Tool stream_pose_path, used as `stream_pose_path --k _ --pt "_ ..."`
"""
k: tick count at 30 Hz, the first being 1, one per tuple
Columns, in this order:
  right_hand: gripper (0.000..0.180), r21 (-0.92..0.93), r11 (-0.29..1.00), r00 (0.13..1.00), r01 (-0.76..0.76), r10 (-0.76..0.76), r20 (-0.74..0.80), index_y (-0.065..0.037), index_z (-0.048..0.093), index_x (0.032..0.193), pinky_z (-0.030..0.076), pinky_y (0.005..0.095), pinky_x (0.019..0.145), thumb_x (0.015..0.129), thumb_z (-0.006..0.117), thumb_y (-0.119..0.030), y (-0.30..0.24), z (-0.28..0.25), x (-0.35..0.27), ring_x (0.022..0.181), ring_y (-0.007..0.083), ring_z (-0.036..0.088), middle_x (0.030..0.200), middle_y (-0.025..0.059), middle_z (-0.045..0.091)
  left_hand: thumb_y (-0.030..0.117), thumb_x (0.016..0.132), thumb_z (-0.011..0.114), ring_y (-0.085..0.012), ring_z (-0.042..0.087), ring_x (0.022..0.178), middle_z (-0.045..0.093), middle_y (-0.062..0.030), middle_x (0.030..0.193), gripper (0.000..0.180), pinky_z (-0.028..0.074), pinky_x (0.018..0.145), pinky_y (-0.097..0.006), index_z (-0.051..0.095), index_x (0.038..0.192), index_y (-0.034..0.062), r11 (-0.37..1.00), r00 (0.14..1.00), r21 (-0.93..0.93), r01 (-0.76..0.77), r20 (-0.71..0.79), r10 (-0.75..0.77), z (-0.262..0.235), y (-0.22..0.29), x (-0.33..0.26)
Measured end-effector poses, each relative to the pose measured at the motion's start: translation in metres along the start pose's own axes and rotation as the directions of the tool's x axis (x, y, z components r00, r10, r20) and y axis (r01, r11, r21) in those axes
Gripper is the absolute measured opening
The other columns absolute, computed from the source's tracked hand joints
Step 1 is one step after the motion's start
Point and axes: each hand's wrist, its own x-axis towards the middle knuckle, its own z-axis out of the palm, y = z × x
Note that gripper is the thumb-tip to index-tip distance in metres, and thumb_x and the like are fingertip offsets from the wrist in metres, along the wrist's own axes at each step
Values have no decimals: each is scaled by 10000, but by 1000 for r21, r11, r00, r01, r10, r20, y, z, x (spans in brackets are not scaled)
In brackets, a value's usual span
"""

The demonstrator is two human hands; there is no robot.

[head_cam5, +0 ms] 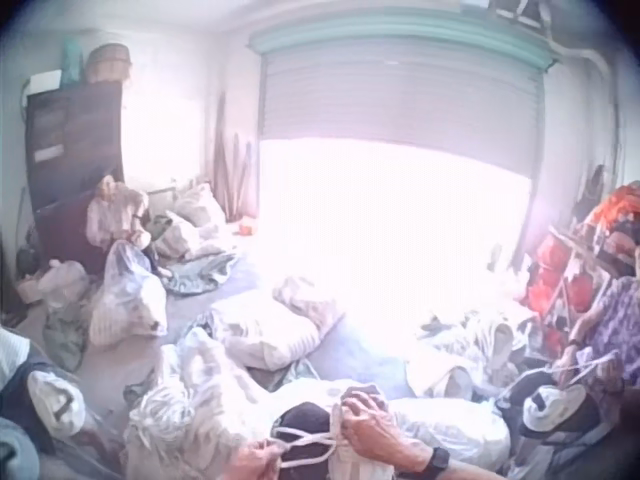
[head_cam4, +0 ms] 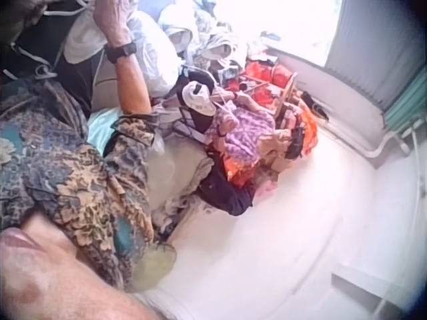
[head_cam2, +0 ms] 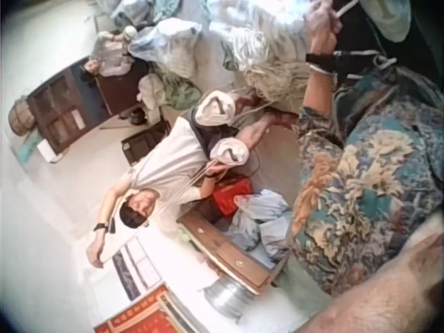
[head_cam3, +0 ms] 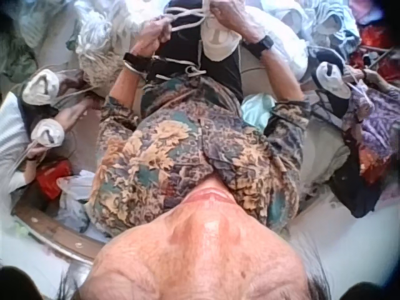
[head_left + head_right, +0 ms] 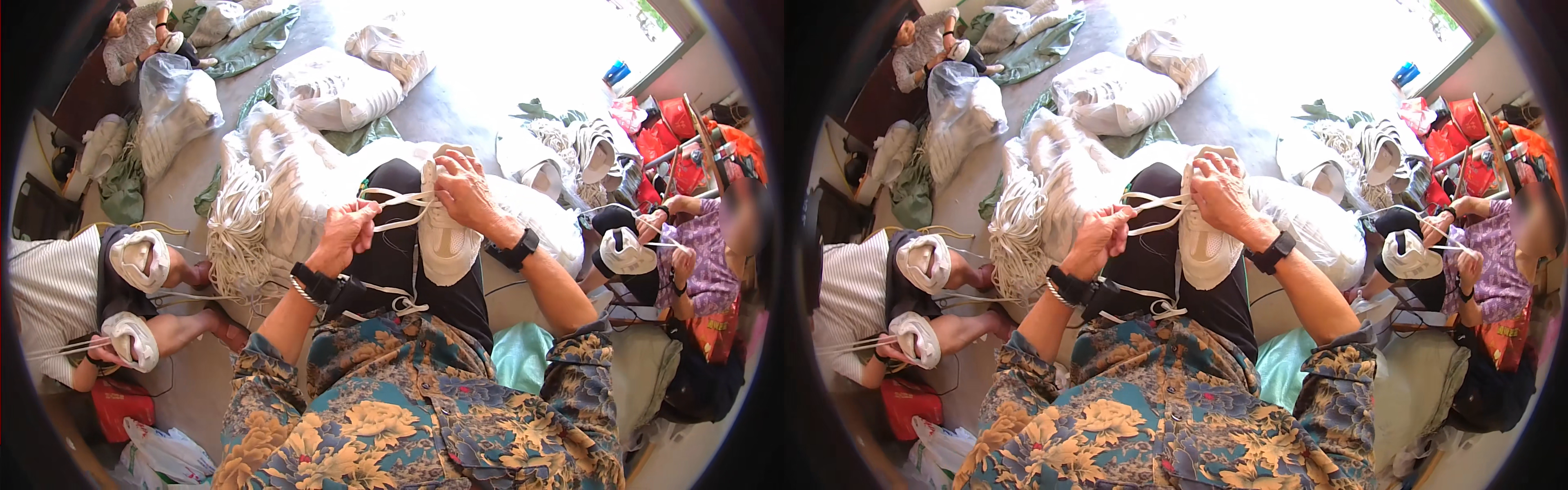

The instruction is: Lacing and adjusting the tongue of a white sneaker.

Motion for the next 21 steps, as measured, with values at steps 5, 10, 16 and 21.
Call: stream_pose_path --k 5,10,16,21 --pt "168 120 993 999 9 -3 -53 -3 638 817 297 497 954 697 537 -63 -29 1 12 1184 376 374 1175 190 489 -103 768 488 -271 628 795 609 -163 905 350 527 667 -289 459 1112 -47 775 892 -484 406 393 -223 24 -18 -34" --pt "178 355 859 924 369 -381 -41 -5 644 754 310 492 964 595 603 -74 -141 10 26 1250 341 320 1222 150 468 -59 825 497 -317 613 915 582 -156 1058 345 536 764 -311 447 1167 -50 441 843 -737 512 530 -93 41 -71 -59" --pt "92 441 897 999 -26 34 -10 -24 608 808 402 433 906 736 627 -79 -70 -4 40 1106 333 495 1142 158 532 22 860 532 -258 641 831 623 -129 944 201 543 733 -303 546 1057 -16 854 886 -375 360 423 -188 57 -34 -54" --pt "189 483 809 913 -334 405 -48 -31 629 910 448 384 829 775 606 -161 50 -6 7 971 319 566 1029 165 588 -48 834 488 -241 637 854 631 -135 939 223 535 780 -304 575 1038 -27 893 952 -419 163 305 -30 63 -3 -20"
